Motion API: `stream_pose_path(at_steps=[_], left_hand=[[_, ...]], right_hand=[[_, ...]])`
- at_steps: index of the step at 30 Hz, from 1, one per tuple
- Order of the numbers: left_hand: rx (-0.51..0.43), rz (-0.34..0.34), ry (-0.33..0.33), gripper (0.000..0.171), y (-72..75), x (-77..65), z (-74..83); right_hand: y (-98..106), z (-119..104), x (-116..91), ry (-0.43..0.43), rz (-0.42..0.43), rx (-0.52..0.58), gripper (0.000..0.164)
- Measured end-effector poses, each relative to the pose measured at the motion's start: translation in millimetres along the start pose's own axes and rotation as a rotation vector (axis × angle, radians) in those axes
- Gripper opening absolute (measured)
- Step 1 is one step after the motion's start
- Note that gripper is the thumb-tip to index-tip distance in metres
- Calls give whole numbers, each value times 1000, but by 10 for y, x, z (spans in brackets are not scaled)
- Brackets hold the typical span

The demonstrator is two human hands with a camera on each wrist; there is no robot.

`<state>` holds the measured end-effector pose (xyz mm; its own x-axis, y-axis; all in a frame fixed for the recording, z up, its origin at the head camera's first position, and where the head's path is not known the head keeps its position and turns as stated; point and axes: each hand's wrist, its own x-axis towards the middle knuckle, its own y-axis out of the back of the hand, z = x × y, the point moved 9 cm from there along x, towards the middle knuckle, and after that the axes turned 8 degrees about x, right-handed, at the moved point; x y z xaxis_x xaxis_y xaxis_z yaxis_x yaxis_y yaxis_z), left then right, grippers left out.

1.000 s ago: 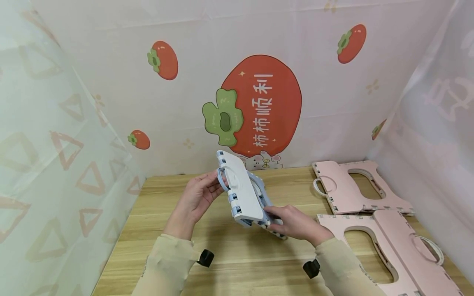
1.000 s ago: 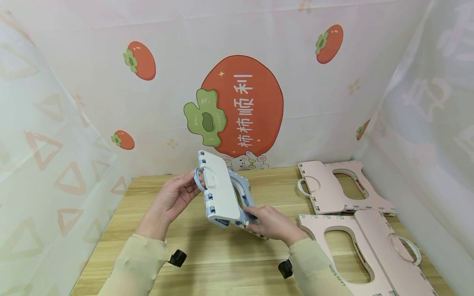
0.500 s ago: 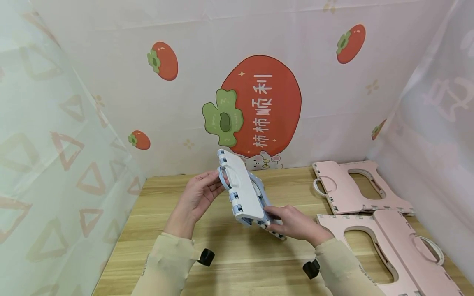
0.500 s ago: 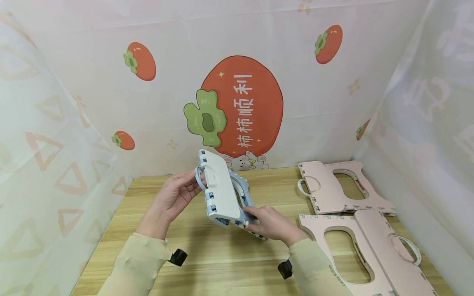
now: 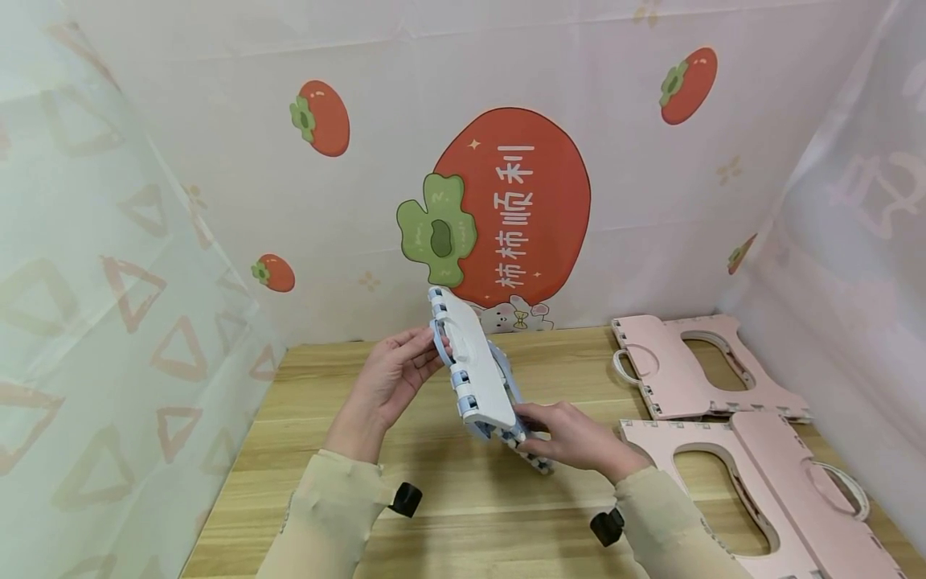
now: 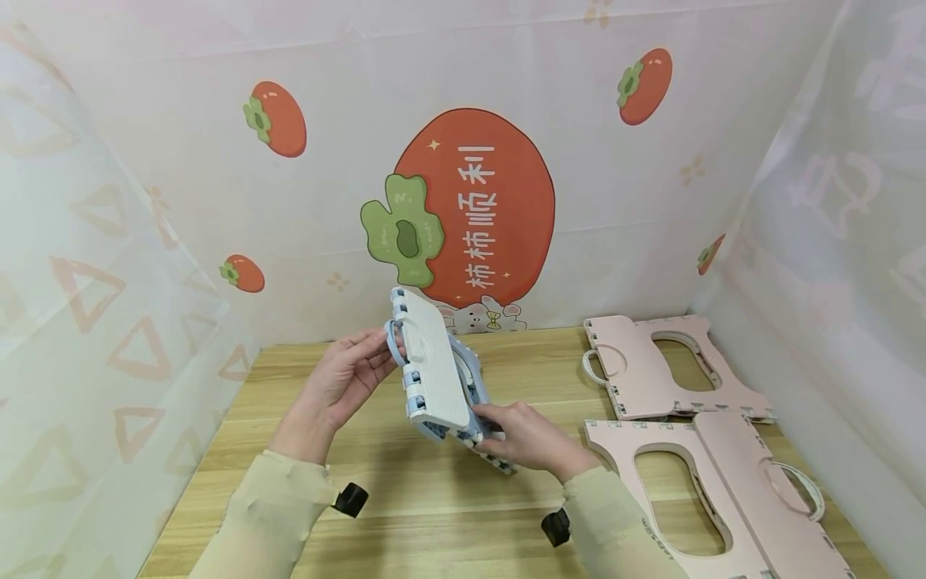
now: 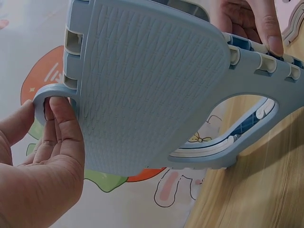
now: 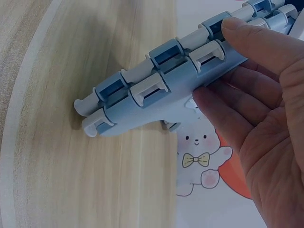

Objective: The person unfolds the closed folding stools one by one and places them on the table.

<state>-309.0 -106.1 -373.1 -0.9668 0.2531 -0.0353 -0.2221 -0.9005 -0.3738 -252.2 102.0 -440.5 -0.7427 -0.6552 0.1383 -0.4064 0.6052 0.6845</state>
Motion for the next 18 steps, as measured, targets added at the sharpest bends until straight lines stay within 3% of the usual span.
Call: stream_pose_path(at_steps=[12,18], left_hand=[[-6,2,-13,29,-74,16,51],[9,3,-18,16,-92,24,64]], right_hand=[[-34,3,11,2,-13,88,46],[-44,-6,13,-5,-10,98,47]])
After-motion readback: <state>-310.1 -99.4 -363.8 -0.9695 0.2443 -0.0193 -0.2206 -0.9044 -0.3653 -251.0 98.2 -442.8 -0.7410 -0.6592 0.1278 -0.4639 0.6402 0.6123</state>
